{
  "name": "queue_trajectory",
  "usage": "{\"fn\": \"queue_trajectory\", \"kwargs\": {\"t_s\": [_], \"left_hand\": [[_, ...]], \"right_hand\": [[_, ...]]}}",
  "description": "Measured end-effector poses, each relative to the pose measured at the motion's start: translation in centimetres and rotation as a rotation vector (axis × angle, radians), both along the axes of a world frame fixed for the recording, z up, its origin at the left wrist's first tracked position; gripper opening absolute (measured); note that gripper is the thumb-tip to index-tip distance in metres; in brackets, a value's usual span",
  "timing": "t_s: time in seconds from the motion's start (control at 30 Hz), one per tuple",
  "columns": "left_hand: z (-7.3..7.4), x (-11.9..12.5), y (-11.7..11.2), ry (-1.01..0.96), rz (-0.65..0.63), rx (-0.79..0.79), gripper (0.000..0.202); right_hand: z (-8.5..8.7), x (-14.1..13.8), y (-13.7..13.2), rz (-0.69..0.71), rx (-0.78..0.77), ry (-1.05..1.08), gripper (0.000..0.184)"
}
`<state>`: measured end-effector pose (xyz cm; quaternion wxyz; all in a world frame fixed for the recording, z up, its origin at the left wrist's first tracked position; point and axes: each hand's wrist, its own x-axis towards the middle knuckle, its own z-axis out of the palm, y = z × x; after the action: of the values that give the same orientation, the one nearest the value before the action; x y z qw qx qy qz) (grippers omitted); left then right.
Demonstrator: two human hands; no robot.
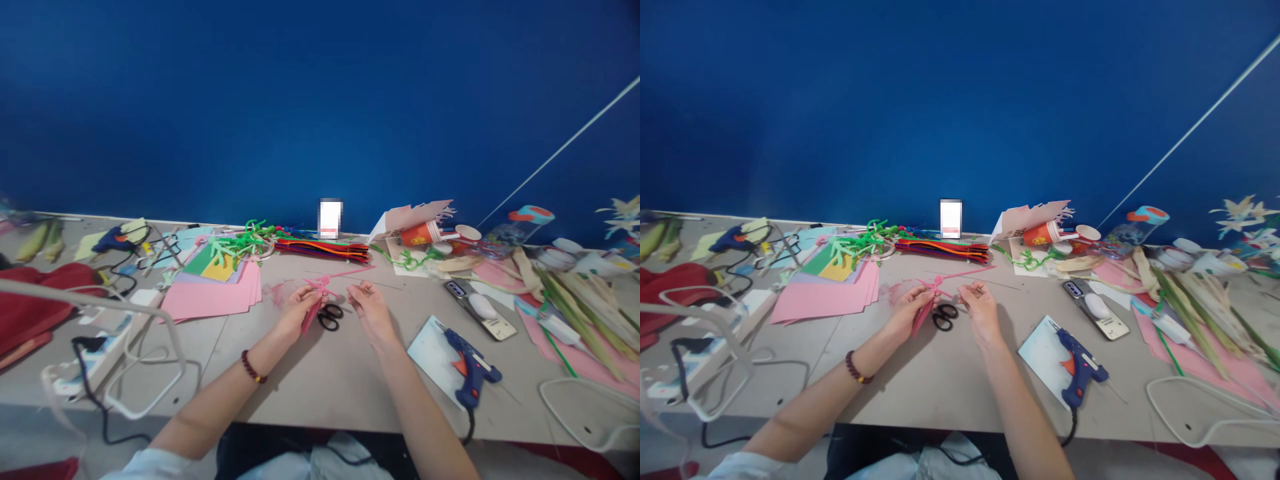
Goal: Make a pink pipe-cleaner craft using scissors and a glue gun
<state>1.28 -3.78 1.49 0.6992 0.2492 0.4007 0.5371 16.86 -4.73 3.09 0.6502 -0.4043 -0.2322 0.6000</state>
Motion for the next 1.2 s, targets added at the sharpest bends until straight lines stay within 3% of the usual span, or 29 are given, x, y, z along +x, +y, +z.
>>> {"fn": "queue_trajectory", "kwargs": {"t_s": [0.27,0.5,0.7,1.0,1.2], "left_hand": [[-0.4,0.0,0.0,0.016,0.002,0.045,0.039],[0.0,0.0,-0.3,0.231,-0.010,0.165,0.030],[0.3,-0.5,-0.5,0.577,0.095,0.456,0.016],[1.2,-2.0,-0.2,1.202,0.315,1.124,0.010],[1.0,-2.2,0.1,1.326,0.356,1.269,0.013]], "right_hand": [[-0.3,0.0,0.0,0.096,0.028,-0.039,0.034],[-0.4,-0.3,-0.2,0.155,0.006,-0.136,0.034],[-0.5,-0.4,-0.3,0.174,-0.006,-0.153,0.033],[-0.7,-0.1,-0.2,0.137,0.024,-0.160,0.031],[-0.8,0.1,0.0,0.093,-0.020,-0.214,0.031]]}}
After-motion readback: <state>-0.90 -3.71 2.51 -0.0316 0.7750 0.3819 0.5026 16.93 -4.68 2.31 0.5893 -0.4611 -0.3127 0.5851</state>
